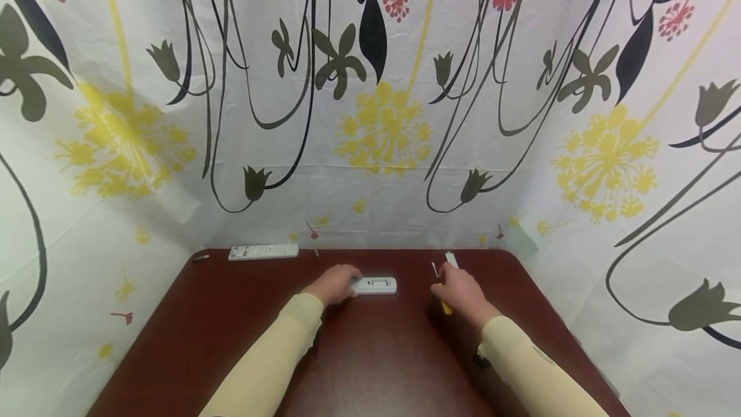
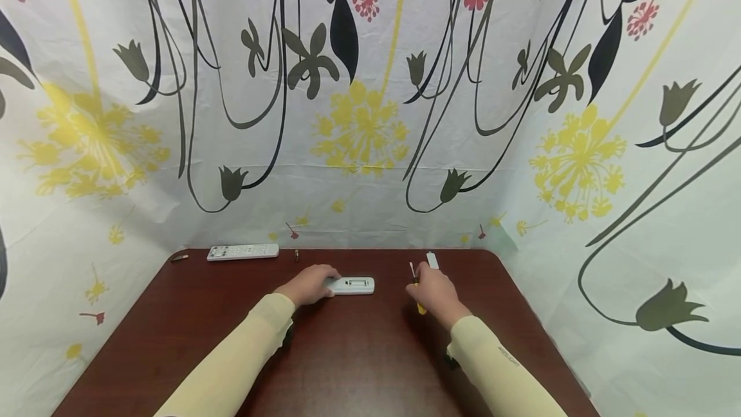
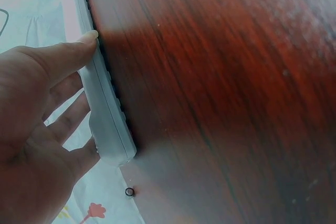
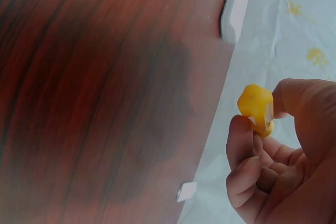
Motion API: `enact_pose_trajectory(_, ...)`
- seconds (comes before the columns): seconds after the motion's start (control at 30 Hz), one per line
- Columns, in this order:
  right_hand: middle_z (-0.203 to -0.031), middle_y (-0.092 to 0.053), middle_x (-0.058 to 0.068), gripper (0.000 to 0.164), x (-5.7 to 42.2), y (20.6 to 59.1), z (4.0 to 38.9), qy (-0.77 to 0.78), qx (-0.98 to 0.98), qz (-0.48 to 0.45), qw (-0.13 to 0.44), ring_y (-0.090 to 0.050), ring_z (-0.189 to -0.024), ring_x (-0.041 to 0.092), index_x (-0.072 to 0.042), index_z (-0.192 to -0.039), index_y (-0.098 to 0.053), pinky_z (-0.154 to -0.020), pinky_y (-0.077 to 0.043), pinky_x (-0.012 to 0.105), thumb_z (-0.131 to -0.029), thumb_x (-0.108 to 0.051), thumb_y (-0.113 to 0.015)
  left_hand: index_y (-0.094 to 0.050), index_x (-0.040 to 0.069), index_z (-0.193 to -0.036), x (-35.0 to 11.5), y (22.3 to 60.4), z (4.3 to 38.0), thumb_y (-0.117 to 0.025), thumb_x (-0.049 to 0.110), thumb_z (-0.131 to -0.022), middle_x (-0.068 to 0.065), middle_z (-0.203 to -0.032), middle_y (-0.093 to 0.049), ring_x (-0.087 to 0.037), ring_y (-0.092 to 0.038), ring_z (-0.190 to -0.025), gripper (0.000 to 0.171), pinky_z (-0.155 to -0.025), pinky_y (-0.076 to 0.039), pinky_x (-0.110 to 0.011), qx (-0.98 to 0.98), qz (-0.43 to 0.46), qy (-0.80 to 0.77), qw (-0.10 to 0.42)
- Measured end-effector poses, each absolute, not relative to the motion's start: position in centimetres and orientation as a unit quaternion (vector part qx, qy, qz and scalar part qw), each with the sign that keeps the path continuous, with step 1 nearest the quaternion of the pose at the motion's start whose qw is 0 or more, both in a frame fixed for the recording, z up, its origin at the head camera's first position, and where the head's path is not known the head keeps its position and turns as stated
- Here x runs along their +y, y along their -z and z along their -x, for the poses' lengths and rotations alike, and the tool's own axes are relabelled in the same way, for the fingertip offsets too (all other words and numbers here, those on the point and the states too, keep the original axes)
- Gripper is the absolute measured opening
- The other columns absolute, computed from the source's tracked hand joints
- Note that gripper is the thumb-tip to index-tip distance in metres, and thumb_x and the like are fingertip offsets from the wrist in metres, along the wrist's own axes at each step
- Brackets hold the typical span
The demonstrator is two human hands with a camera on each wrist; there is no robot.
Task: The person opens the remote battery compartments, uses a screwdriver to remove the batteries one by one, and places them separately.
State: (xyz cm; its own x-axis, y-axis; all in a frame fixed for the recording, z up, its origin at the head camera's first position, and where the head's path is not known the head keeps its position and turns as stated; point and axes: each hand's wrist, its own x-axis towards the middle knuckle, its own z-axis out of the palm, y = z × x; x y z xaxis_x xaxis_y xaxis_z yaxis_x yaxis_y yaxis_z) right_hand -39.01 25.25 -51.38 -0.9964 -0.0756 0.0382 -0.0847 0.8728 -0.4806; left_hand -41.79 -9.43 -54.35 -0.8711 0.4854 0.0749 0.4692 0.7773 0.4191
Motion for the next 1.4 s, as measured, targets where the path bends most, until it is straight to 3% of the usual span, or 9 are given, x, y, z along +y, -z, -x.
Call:
enact_pose_trajectory(0.33, -0.088, -0.066, 0.009, 0.032, 27.0, 51.3, 38.4, -0.243, -0.970, -0.029, 0.000, -0.061, -0.066, 0.023, -0.002, -0.114, -0.062, -0.062, -0.052, 0.040, -0.098, -0.024, -0.079, -0.075, 0.006, -0.133, -9.4, 54.3, 41.8, -0.083, 0.011, -0.100, -0.011, -0.134, -0.072, -0.031, -0.064, -0.131, 0.035, -0.113, -0.051, -0.048, 0.942, -0.254, -0.219, 0.019)
enact_pose_trajectory(0.87, -0.083, -0.062, 0.008, 0.029, 28.5, 53.0, 38.5, -0.219, -0.975, -0.021, -0.024, -0.060, -0.070, 0.025, -0.005, -0.105, -0.064, -0.063, -0.054, 0.040, -0.093, -0.021, -0.085, -0.075, 0.006, -0.133, -9.6, 54.4, 41.7, -0.083, 0.010, -0.100, -0.012, -0.135, -0.072, -0.032, -0.064, -0.133, 0.035, -0.115, -0.049, -0.049, 0.939, -0.252, -0.234, 0.020)
enact_pose_trajectory(1.1, -0.081, -0.059, 0.007, 0.021, 28.8, 53.3, 38.1, -0.204, -0.978, -0.040, -0.024, -0.056, -0.068, 0.024, -0.007, -0.097, -0.062, -0.064, -0.046, 0.040, -0.098, -0.016, -0.080, -0.075, 0.005, -0.132, -9.6, 54.3, 41.8, -0.083, 0.008, -0.099, -0.012, -0.133, -0.073, -0.033, -0.065, -0.132, 0.034, -0.115, -0.049, -0.049, 0.939, -0.268, -0.215, 0.012)
enact_pose_trajectory(1.4, -0.079, -0.058, 0.007, 0.019, 29.5, 54.0, 37.9, -0.200, -0.979, -0.039, -0.022, -0.056, -0.067, 0.023, -0.007, -0.096, -0.062, -0.064, -0.047, 0.039, -0.100, -0.013, -0.079, -0.076, 0.004, -0.131, -9.5, 54.2, 41.7, -0.084, 0.006, -0.098, -0.013, -0.132, -0.074, -0.034, -0.065, -0.130, 0.034, -0.114, -0.050, -0.049, 0.936, -0.272, -0.224, 0.011)
